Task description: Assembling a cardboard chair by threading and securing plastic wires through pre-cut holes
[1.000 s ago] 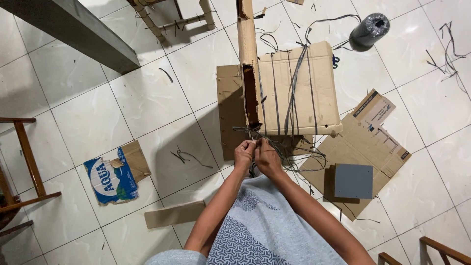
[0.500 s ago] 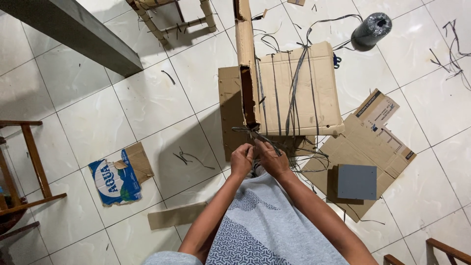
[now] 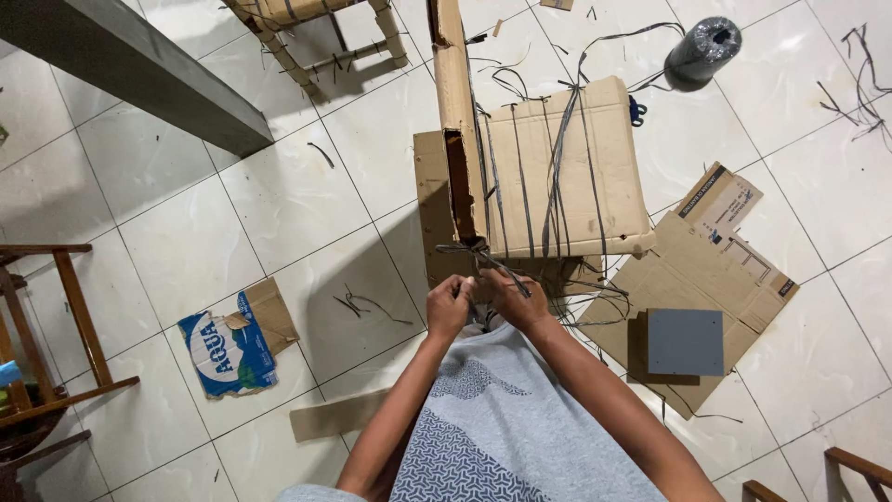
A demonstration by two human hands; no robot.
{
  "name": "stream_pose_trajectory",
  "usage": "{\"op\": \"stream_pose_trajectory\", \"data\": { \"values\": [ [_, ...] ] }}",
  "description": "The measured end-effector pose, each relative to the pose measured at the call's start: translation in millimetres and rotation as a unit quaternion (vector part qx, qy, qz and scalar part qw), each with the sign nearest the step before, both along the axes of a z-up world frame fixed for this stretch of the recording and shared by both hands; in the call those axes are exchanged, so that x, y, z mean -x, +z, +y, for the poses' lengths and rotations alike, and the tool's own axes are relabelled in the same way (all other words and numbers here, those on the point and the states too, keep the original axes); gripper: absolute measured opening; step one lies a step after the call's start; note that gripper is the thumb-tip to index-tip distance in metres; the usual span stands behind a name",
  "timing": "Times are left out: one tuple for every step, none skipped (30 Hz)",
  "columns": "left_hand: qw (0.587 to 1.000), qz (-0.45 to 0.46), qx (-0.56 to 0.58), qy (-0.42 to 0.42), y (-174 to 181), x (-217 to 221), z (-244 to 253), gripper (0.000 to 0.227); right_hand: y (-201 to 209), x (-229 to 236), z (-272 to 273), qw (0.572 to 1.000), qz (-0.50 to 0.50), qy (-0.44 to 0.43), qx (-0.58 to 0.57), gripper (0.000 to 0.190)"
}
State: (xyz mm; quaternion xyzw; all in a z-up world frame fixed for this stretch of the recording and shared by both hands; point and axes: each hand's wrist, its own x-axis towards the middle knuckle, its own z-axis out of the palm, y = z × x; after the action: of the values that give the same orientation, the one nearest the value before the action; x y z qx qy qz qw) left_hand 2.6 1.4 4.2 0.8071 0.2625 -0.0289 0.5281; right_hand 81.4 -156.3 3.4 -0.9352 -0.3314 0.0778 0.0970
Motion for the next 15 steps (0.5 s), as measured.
{"op": "stream_pose_trajectory", "data": {
  "values": [
    [0.998,-0.009,0.041,0.046,0.2,-2.2,-0.5,0.02,-5.4,-0.8,0.3,0.999,0.03,-0.022,-0.011,0.021],
    [0.992,-0.017,0.082,0.092,0.4,-4.3,-1.1,0.021,-10.9,-1.5,0.7,0.997,0.06,-0.043,-0.021,0.022],
    [0.992,-0.018,0.082,0.092,-21.9,-8.7,-4.5,0.021,-13.1,-1.6,0.2,0.997,0.06,-0.043,-0.021,0.022],
    [0.977,-0.034,0.162,0.134,-44.2,-13.0,-7.7,0.022,-15.4,-1.5,-0.1,0.996,0.069,-0.055,-0.021,0.021],
    [0.953,-0.048,0.241,0.174,-66.7,-15.2,-11.2,0.023,-17.8,0.3,-0.6,0.994,0.079,-0.067,-0.021,0.021],
    [0.953,-0.047,0.241,0.176,-58.1,-17.0,-14.1,0.023,-19.2,3.2,-0.4,0.994,0.08,-0.066,-0.02,0.021],
    [0.929,-0.02,0.306,0.206,-49.5,-21.3,-16.5,0.026,-20.5,3.9,0.1,0.993,0.081,-0.083,-0.024,0.019],
    [0.899,0.009,0.369,0.235,-40.9,-25.7,-19.2,0.03,-21.8,4.4,0.5,0.991,0.082,-0.1,-0.029,0.017],
    [0.899,0.009,0.37,0.235,-46.5,-25.3,-18.7,0.03,-15.6,5.2,1.4,0.991,0.083,-0.101,-0.028,0.017],
    [0.884,0.012,0.415,0.217,-52.2,-24.9,-18.3,0.033,-9.5,5.9,2.2,0.987,0.112,-0.11,-0.032,0.018],
    [0.866,0.014,0.459,0.197,-57.9,-26.0,-18.0,0.038,-3.3,5.3,3.1,0.982,0.14,-0.12,-0.037,0.019],
    [0.866,0.014,0.459,0.197,-67.8,-27.0,-17.2,0.038,1.3,5.1,4.8,0.982,0.139,-0.121,-0.036,0.019],
    [0.854,0.021,0.485,0.189,-77.8,-27.1,-15.9,0.038,5.8,5.5,7.1,0.977,0.155,-0.138,-0.05,0.02],
    [0.841,0.027,0.51,0.18,-87.7,-27.2,-14.6,0.038,10.3,5.9,9.5,0.971,0.171,-0.155,-0.063,0.022],
    [0.841,0.027,0.51,0.181,-87.8,-26.7,-14.2,0.038,11.5,6.3,8.8,0.971,0.171,-0.155,-0.063,0.022]
  ]
}}
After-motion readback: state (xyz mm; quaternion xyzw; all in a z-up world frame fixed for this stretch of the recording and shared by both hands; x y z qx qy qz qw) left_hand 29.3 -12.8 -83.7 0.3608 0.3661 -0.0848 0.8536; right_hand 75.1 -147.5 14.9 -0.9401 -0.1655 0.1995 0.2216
